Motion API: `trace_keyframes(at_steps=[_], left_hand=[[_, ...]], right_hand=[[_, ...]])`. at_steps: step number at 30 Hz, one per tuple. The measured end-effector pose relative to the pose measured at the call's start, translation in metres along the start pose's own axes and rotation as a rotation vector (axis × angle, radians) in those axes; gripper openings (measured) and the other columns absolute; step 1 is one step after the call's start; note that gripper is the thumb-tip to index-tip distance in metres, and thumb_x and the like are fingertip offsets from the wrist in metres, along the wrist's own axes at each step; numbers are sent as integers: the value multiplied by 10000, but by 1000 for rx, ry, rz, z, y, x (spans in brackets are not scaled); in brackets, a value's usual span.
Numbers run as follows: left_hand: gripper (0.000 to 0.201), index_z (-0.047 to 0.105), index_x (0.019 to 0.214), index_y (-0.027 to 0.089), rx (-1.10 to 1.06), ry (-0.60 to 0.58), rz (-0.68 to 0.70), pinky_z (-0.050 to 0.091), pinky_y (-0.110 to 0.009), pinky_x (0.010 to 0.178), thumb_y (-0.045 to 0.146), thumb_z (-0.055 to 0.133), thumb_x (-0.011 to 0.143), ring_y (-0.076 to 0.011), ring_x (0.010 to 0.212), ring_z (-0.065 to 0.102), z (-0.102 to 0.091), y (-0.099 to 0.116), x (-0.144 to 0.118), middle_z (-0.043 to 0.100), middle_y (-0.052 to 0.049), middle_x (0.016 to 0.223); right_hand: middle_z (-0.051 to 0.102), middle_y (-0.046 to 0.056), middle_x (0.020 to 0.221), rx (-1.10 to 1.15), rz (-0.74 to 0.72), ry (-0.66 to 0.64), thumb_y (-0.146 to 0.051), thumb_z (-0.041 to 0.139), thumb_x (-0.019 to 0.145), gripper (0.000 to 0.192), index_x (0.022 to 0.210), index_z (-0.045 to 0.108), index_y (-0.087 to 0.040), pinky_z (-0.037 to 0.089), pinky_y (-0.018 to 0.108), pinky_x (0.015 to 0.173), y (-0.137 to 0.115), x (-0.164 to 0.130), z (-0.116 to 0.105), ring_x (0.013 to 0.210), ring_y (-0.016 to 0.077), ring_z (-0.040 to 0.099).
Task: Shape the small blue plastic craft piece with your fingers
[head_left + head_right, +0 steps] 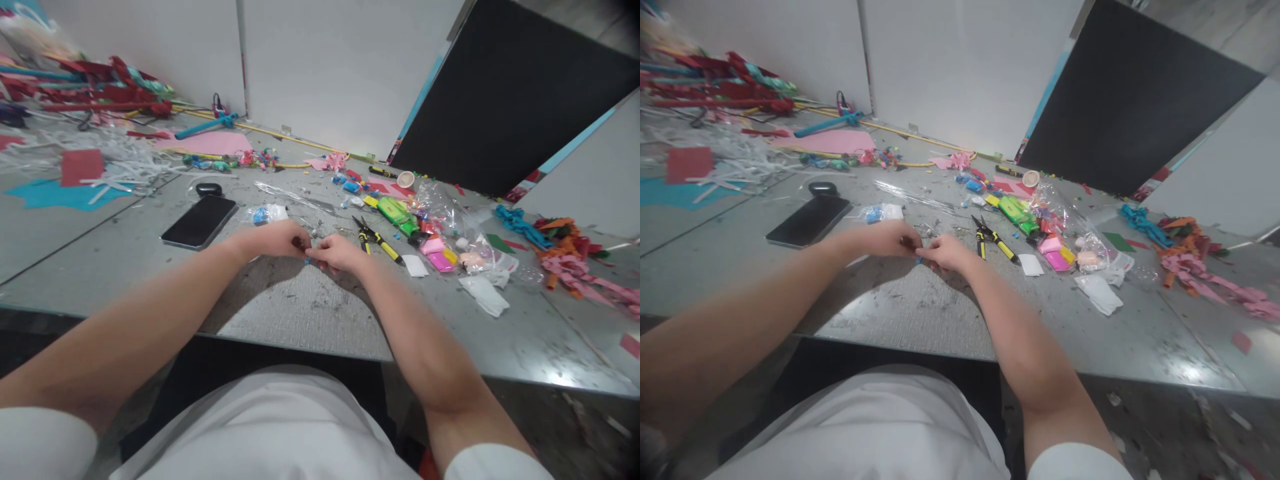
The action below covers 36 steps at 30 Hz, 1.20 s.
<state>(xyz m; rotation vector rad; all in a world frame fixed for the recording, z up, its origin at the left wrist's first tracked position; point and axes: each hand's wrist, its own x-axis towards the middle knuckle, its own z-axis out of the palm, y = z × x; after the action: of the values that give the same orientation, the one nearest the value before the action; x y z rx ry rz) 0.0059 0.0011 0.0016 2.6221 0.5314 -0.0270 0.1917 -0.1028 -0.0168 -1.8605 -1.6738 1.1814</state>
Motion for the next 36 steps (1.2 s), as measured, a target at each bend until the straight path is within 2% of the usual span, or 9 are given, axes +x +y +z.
trace_keyframes(at_steps=[6, 12, 16, 22, 29, 36], left_hand=[[284, 730, 1070, 142, 12, -15, 14, 629, -385, 852, 423, 731, 1029, -185, 892, 716, 2, -2, 0, 745, -41, 1000], [281, 743, 1077, 149, -16, -54, 12, 622, -379, 848, 424, 743, 1019, -181, 869, 715, -2, 2, -2, 754, -37, 986], [283, 740, 1087, 151, -8, -20, -7, 603, -373, 835, 419, 764, 997, -181, 861, 693, -5, 1, -3, 740, -34, 978], [282, 728, 1031, 148, 55, -3, -40, 607, -376, 841, 427, 756, 1004, -180, 865, 689, -2, -4, -1, 729, -34, 973], [269, 733, 1096, 149, 61, -10, -49, 630, -387, 860, 407, 745, 1020, -189, 915, 713, 1, -7, 2, 745, -49, 1038], [274, 728, 1046, 152, 54, -13, -52, 622, -374, 841, 423, 748, 1016, -178, 876, 701, -1, -7, -1, 736, -38, 989]], right_hand=[[607, -72, 652, -88, -22, 62, -421, 720, 1066, 373, 818, 641, -155, 463, 194, 497, 1, -1, -1, 490, 64, 524], [636, -56, 695, -162, -4, 95, -430, 719, 1064, 345, 857, 665, -160, 519, 218, 557, 2, 1, 3, 541, 79, 567], [662, -39, 744, -222, 14, 146, -458, 712, 1063, 351, 879, 681, -160, 559, 245, 617, 2, 5, 6, 599, 94, 605], [659, -39, 733, -268, -13, 169, -540, 644, 1089, 421, 915, 687, -159, 555, 251, 604, 1, 4, 6, 579, 98, 606], [706, 13, 920, -488, -62, 319, -509, 746, 1019, 365, 926, 689, -160, 592, 339, 802, -2, 11, 5, 827, 159, 676], [696, 3, 860, -571, -20, 318, -582, 672, 1050, 432, 929, 692, -168, 585, 331, 771, -3, 13, 2, 765, 152, 663]])
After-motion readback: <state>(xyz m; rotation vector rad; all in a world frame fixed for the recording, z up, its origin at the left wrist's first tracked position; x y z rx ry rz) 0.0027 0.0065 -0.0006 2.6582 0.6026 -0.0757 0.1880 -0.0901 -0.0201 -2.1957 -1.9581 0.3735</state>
